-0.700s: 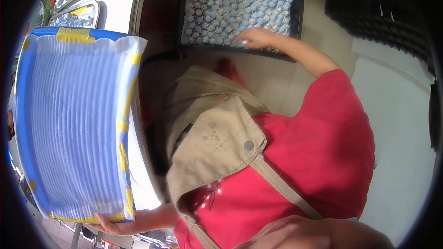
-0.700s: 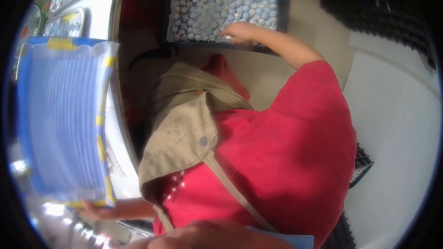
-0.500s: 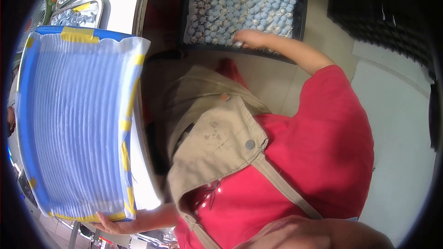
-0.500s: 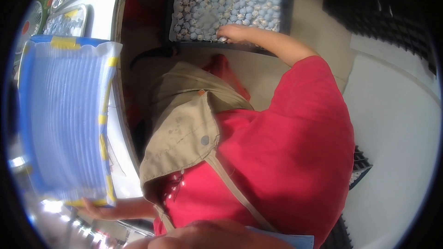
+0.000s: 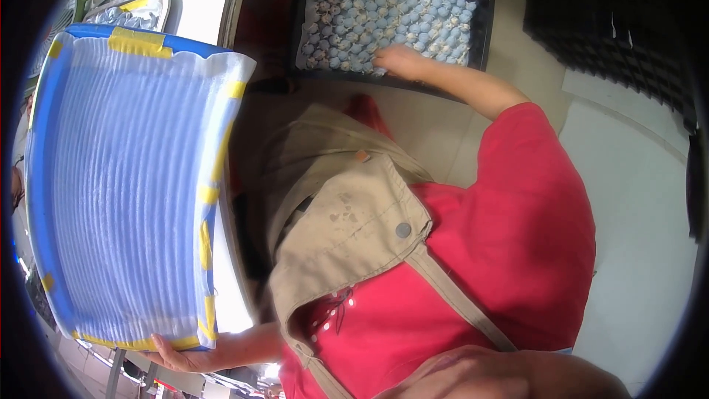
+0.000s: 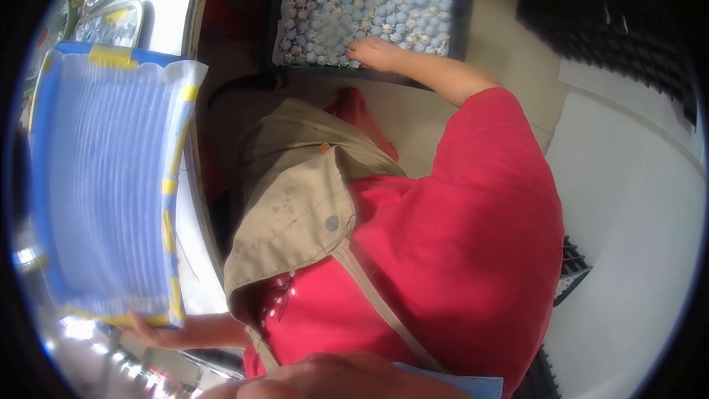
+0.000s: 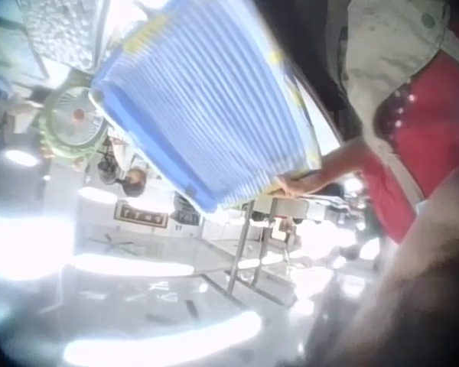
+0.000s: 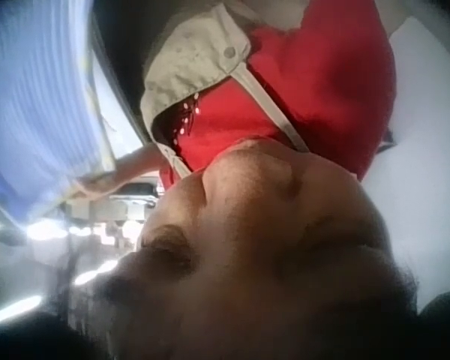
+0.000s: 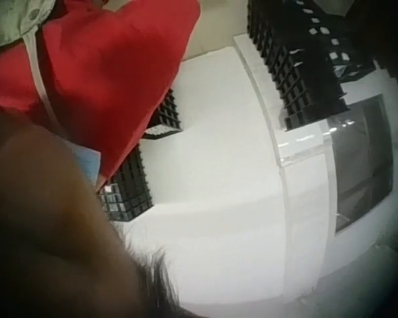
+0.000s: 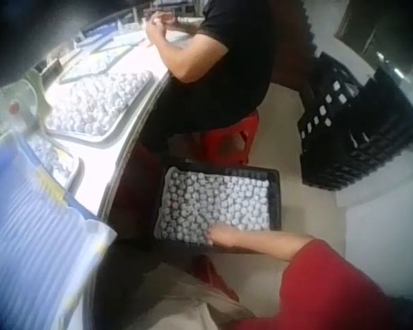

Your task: The person applies glue from a glue bottle to small plastic components and then assembles them by hand.

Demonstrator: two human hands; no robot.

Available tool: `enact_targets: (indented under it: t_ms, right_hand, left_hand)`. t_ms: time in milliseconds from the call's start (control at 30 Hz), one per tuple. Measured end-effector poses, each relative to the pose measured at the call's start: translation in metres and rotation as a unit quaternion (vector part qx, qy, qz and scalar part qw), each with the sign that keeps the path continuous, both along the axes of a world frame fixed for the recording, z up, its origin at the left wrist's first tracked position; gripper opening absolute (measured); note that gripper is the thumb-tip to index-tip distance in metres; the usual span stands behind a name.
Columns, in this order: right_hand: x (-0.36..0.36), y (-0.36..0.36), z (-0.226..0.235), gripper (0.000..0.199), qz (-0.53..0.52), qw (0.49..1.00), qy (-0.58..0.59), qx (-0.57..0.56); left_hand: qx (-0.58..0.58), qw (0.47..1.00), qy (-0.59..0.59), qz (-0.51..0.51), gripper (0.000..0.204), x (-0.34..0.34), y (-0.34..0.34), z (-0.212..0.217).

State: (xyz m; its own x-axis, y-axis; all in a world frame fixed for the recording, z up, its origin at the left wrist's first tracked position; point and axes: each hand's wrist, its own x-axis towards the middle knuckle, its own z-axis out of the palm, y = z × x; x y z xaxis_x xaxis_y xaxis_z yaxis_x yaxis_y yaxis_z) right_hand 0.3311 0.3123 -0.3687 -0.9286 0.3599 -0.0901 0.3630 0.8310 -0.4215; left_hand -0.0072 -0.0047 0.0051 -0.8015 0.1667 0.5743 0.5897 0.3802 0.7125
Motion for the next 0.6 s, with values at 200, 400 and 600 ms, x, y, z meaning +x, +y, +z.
enact_targets:
  t_ms: [200,400,600]
  right_hand:
    - [-0.009,0.001,0.0,0.021,-0.02,0.998,-0.05,0.036]
    - [-0.024,0.015,0.006,0.028,-0.102,0.972,-0.172,-0.126]
    - [-0.031,0.016,0.007,0.035,-0.031,0.999,-0.008,-0.039]
  left_hand:
    - [-0.037,0.999,-0.039,0.004,0.072,0.003,0.006,0.008]
    - [0.021,0.999,-0.027,-0.018,0.066,0.001,0.003,0.007]
    - [-0.007,1.0,-0.013,-0.003,0.066,-0.008,-0.001,0.011]
